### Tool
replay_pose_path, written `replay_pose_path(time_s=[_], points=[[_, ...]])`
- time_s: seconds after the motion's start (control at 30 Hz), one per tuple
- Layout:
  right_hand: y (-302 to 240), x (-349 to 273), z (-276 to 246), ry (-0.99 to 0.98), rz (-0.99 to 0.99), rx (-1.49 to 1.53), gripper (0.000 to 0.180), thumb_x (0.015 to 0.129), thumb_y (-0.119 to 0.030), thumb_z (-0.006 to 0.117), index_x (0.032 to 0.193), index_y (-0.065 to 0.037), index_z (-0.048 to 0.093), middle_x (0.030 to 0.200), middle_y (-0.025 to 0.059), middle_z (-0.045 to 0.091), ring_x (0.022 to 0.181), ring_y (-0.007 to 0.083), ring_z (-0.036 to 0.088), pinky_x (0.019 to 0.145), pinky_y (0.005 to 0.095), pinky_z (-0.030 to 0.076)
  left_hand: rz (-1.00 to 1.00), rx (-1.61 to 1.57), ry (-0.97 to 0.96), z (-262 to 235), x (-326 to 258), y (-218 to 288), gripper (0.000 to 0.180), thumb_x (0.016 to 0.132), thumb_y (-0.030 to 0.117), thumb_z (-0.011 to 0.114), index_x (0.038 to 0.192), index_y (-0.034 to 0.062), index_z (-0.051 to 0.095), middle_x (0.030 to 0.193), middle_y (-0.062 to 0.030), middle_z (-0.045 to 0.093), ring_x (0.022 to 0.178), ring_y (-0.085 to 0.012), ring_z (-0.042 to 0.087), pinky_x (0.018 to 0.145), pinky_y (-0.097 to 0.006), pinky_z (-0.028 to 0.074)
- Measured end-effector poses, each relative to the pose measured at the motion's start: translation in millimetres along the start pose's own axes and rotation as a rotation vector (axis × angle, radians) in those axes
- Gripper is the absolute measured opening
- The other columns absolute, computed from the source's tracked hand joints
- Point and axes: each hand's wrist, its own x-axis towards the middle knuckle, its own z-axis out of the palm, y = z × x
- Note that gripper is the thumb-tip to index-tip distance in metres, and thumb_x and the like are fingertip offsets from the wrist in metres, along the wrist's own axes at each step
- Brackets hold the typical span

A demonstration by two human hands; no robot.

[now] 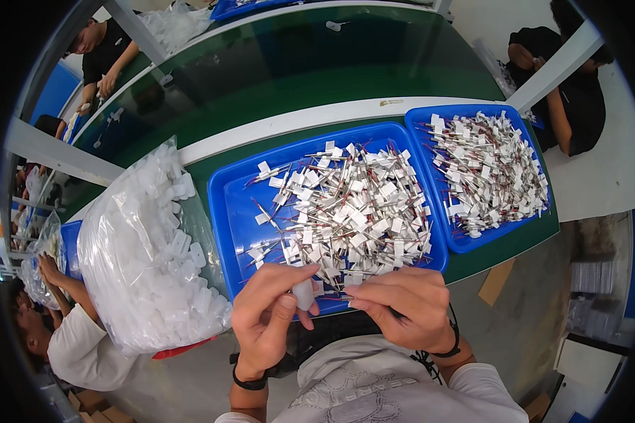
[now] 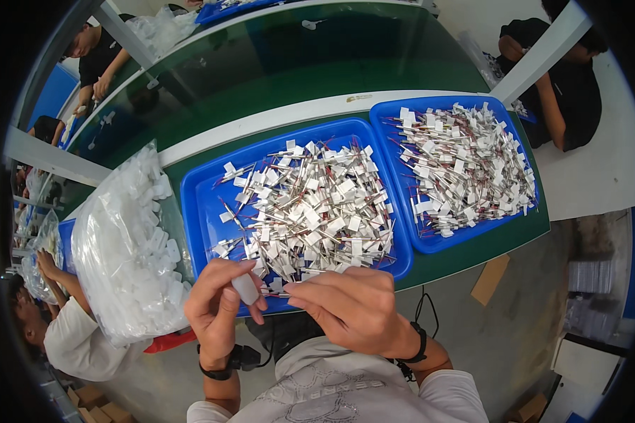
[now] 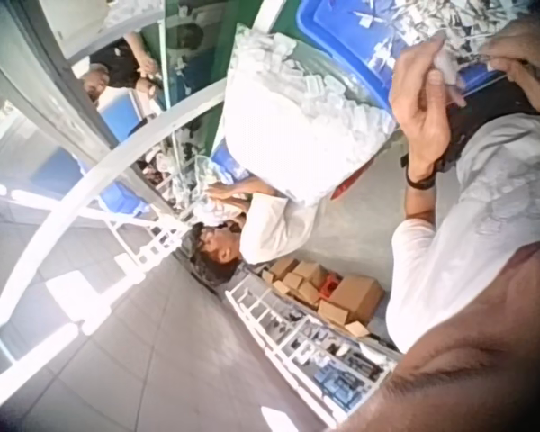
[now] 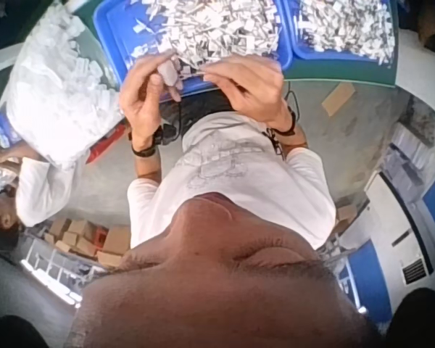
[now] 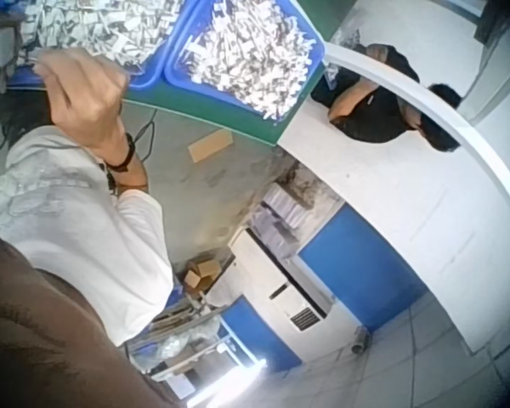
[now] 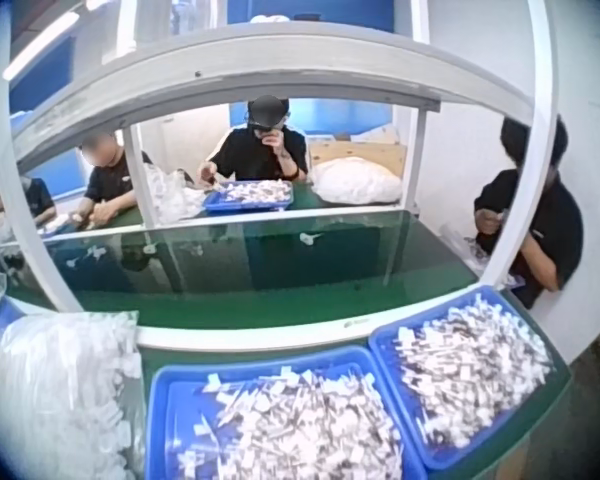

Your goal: Assembling small white and blue plastic components at an assembly line table.

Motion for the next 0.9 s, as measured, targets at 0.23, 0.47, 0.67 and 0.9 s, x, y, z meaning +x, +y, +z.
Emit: replay_pose_path(time_s=[0.23,0.47,0.67,0.9], points=[[-4,-1,1,0.065,-0.030,-0.082,0.023,0.077,-0.005,0.085,0.099,-0.003,0.078,0.080,0.0070,0.074,0.061,0.0192,0.069,0.052,0.0284,0.049,-0.060,-0.156,-0.023,2,-1,-4,0.036,0.109,0.017,0.050,0.130,-0.0112,0.059,0.104,-0.0188,0.062,0.076,-0.0212,0.070,0.052,-0.026,0.058],[-3,-2,2,0.044,-0.046,-0.132,0.027,0.074,-0.004,0.085,0.100,-0.003,0.078,0.081,0.0067,0.073,0.061,0.0190,0.069,0.052,0.0284,0.049,-0.091,-0.213,-0.029,4,-1,-4,0.035,0.108,0.015,0.052,0.130,-0.0116,0.059,0.104,-0.0186,0.062,0.076,-0.0207,0.070,0.052,-0.026,0.058],[-3,-4,0,-0.017,-0.033,-0.189,0.023,0.076,-0.006,0.086,0.098,-0.004,0.079,0.081,0.0062,0.076,0.063,0.0177,0.071,0.052,0.0263,0.048,-0.025,0.032,-0.032,4,1,-5,0.036,0.105,0.017,0.059,0.130,-0.0091,0.063,0.105,-0.0192,0.063,0.074,-0.0215,0.069,0.050,-0.026,0.057],[-5,-2,0,-0.033,0.043,-0.106,0.019,0.078,-0.006,0.086,0.095,-0.004,0.078,0.084,0.0088,0.077,0.065,0.0210,0.073,0.054,0.0285,0.052,-0.115,-0.026,-0.024,16,0,2,0.035,0.099,0.009,0.066,0.126,-0.0125,0.063,0.113,-0.0216,0.064,0.089,-0.0232,0.071,0.062,-0.030,0.063]])
